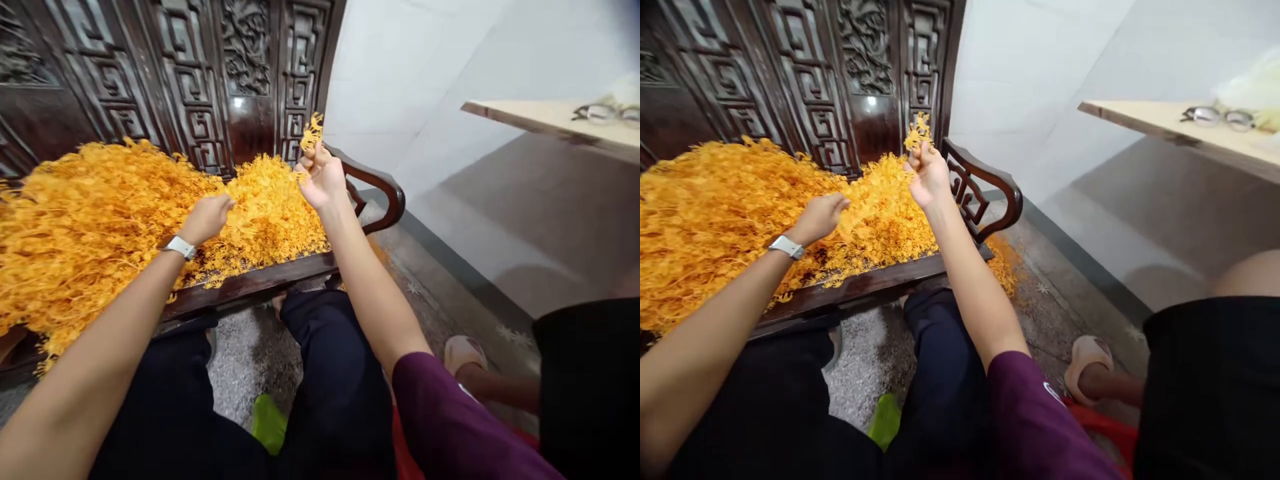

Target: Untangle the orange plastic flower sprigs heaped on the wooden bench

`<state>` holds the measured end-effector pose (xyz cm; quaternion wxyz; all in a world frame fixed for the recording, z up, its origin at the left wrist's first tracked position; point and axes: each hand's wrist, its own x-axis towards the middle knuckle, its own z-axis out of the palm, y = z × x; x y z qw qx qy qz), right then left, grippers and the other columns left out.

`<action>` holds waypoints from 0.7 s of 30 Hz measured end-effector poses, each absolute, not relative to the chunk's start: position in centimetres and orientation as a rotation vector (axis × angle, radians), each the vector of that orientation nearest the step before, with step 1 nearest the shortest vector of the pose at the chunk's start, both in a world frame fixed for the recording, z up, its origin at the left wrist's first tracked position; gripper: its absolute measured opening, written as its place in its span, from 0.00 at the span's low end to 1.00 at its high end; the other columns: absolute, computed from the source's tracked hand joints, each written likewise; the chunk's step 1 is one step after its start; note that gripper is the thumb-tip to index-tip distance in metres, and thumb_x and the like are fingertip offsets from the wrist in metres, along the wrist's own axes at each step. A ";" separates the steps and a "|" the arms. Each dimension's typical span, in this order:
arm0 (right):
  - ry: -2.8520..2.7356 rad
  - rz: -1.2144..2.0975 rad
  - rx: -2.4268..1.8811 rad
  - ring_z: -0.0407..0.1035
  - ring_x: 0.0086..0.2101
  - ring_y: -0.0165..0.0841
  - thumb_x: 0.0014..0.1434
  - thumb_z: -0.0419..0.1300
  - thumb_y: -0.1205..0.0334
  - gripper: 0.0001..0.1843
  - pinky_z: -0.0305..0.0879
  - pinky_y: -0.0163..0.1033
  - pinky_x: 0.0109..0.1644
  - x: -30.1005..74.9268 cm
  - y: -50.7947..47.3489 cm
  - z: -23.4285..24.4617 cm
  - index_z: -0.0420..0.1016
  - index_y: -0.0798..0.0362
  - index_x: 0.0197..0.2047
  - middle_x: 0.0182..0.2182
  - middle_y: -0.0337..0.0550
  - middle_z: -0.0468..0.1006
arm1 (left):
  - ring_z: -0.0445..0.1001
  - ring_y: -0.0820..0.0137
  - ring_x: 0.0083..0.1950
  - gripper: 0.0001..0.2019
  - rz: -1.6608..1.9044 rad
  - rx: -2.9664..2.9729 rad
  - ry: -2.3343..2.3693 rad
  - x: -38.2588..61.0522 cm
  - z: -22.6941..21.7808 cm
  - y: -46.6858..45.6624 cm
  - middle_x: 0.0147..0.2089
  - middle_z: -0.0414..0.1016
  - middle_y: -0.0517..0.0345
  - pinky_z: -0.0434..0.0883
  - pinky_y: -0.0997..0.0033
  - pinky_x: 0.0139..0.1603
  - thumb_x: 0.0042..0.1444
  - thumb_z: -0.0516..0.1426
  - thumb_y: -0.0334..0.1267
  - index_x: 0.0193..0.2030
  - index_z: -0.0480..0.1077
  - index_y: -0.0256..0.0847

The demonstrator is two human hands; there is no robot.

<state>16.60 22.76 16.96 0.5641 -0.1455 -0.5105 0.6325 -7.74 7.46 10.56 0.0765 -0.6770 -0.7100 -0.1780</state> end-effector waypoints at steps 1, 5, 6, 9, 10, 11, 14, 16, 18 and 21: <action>-1.207 1.466 -0.367 0.69 0.33 0.31 0.65 0.62 0.35 0.24 0.66 0.38 0.33 16.8 23.6 16.5 0.65 0.48 0.37 0.29 0.38 0.70 | 0.77 0.55 0.42 0.16 -0.567 -2.000 -2.136 -8.2 10.8 7.7 0.41 0.80 0.42 0.64 0.61 0.42 0.70 0.48 0.38 0.51 0.75 0.36; -1.181 1.370 -0.434 0.71 0.37 0.34 0.64 0.58 0.28 0.30 0.69 0.39 0.34 17.6 25.6 15.2 0.63 0.48 0.39 0.34 0.40 0.72 | 0.72 0.59 0.35 0.14 -0.734 -1.870 -2.136 -8.8 12.5 8.5 0.33 0.73 0.49 0.62 0.61 0.39 0.69 0.48 0.40 0.40 0.73 0.39; -1.183 1.346 -0.442 0.71 0.38 0.34 0.63 0.57 0.27 0.31 0.69 0.39 0.34 17.9 25.7 15.1 0.63 0.49 0.39 0.35 0.40 0.72 | 0.70 0.60 0.34 0.14 -0.774 -1.862 -2.129 -8.6 12.9 8.6 0.30 0.70 0.51 0.62 0.61 0.39 0.70 0.49 0.42 0.35 0.70 0.41; -1.252 1.304 -0.437 0.72 0.40 0.34 0.63 0.55 0.25 0.32 0.71 0.39 0.36 18.6 25.0 15.3 0.64 0.49 0.40 0.36 0.41 0.73 | 0.72 0.59 0.39 0.16 -0.915 -1.909 -2.059 -7.5 13.4 8.6 0.31 0.68 0.50 0.66 0.60 0.45 0.69 0.50 0.44 0.29 0.61 0.43; -1.280 1.305 -0.426 0.73 0.41 0.34 0.64 0.55 0.26 0.32 0.72 0.39 0.36 18.8 24.5 15.5 0.64 0.49 0.40 0.37 0.41 0.73 | 0.73 0.58 0.44 0.17 -0.967 -1.929 -2.028 -7.0 13.4 8.5 0.35 0.70 0.48 0.68 0.59 0.49 0.70 0.49 0.44 0.29 0.61 0.43; -1.301 1.316 -0.413 0.73 0.42 0.35 0.64 0.56 0.26 0.31 0.73 0.40 0.38 18.8 23.8 15.8 0.65 0.49 0.40 0.37 0.41 0.73 | 0.73 0.57 0.49 0.17 -1.015 -1.948 -2.004 -6.3 13.5 8.4 0.39 0.72 0.45 0.68 0.58 0.53 0.71 0.48 0.45 0.31 0.63 0.42; -1.304 1.404 -0.372 0.73 0.42 0.34 0.64 0.60 0.30 0.28 0.76 0.40 0.41 18.4 21.6 17.1 0.66 0.49 0.39 0.37 0.42 0.74 | 0.72 0.52 0.60 0.23 -1.058 -2.038 -2.013 -3.2 13.7 7.5 0.55 0.75 0.38 0.67 0.52 0.62 0.72 0.48 0.56 0.50 0.71 0.37; -1.278 1.486 -0.346 0.72 0.41 0.32 0.64 0.62 0.32 0.26 0.77 0.39 0.43 17.8 20.2 17.8 0.65 0.48 0.37 0.37 0.43 0.74 | 0.68 0.47 0.67 0.34 -0.995 -2.127 -2.006 -0.6 13.9 7.0 0.66 0.70 0.35 0.63 0.46 0.68 0.66 0.54 0.64 0.66 0.66 0.36; -1.271 1.553 -0.326 0.72 0.41 0.33 0.64 0.62 0.33 0.25 0.78 0.40 0.44 17.1 19.2 18.3 0.66 0.48 0.36 0.37 0.44 0.75 | 0.62 0.41 0.72 0.44 -0.948 -2.212 -1.956 2.0 13.9 6.9 0.71 0.65 0.32 0.58 0.42 0.72 0.60 0.60 0.66 0.73 0.59 0.35; -1.316 1.613 -0.309 0.73 0.44 0.37 0.65 0.62 0.34 0.25 0.79 0.44 0.46 16.5 18.2 18.8 0.68 0.48 0.37 0.36 0.45 0.76 | 0.61 0.41 0.73 0.41 -1.105 -2.310 -1.911 5.0 13.2 7.8 0.71 0.66 0.33 0.57 0.40 0.73 0.61 0.62 0.60 0.73 0.61 0.36</action>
